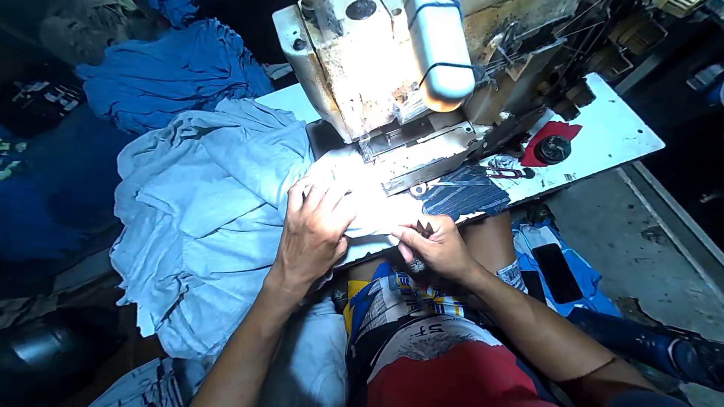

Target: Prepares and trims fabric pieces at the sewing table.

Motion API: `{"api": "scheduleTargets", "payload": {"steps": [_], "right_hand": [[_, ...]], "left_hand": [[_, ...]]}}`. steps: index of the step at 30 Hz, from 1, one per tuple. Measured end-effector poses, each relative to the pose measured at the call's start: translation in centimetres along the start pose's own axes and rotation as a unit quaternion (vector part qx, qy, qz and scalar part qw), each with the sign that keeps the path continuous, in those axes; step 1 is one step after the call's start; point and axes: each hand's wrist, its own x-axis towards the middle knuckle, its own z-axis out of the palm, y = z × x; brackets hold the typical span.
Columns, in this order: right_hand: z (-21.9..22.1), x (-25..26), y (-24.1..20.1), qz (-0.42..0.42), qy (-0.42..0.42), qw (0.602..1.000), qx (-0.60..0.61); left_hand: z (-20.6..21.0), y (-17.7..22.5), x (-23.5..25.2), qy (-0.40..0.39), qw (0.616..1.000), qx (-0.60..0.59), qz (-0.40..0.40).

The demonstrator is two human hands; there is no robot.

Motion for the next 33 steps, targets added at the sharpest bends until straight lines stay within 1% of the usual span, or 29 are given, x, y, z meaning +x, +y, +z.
{"api": "scheduleTargets", "payload": {"steps": [3,6,9,11,16,18,29,33], "right_hand": [[0.2,1.5,0.5,0.007,0.030,0.999,-0.007],[0.5,3.2,1.1,-0.022,0.042,0.999,-0.022],[0.4,4.7,1.3,-0.042,0.042,0.998,-0.028],[0.3,5.1,1.4,-0.044,0.035,0.998,-0.028],[0.5,5.0,1.1,-0.045,0.033,0.998,-0.035],[0.7,4.9,1.0,-0.045,0.035,0.997,-0.042],[1.2,6.1,1.2,-0.041,0.042,0.998,-0.009],[1.4,6.6,1.1,-0.040,0.045,0.998,-0.009]], "left_hand": [[0.0,-1.0,1.3,0.025,1.000,0.005,-0.012],[0.2,-1.7,2.1,0.044,0.999,0.001,-0.031],[0.2,-2.1,2.0,0.020,0.996,-0.042,-0.078],[0.2,-2.5,1.5,0.002,0.993,-0.073,-0.094],[1.2,-2.8,0.7,0.048,0.990,-0.109,-0.073],[1.3,-2.8,0.9,0.062,0.989,-0.108,-0.078],[2.4,-3.3,2.0,0.084,0.990,-0.068,-0.093],[2.6,-3.3,2.2,0.092,0.988,-0.073,-0.103]]}}
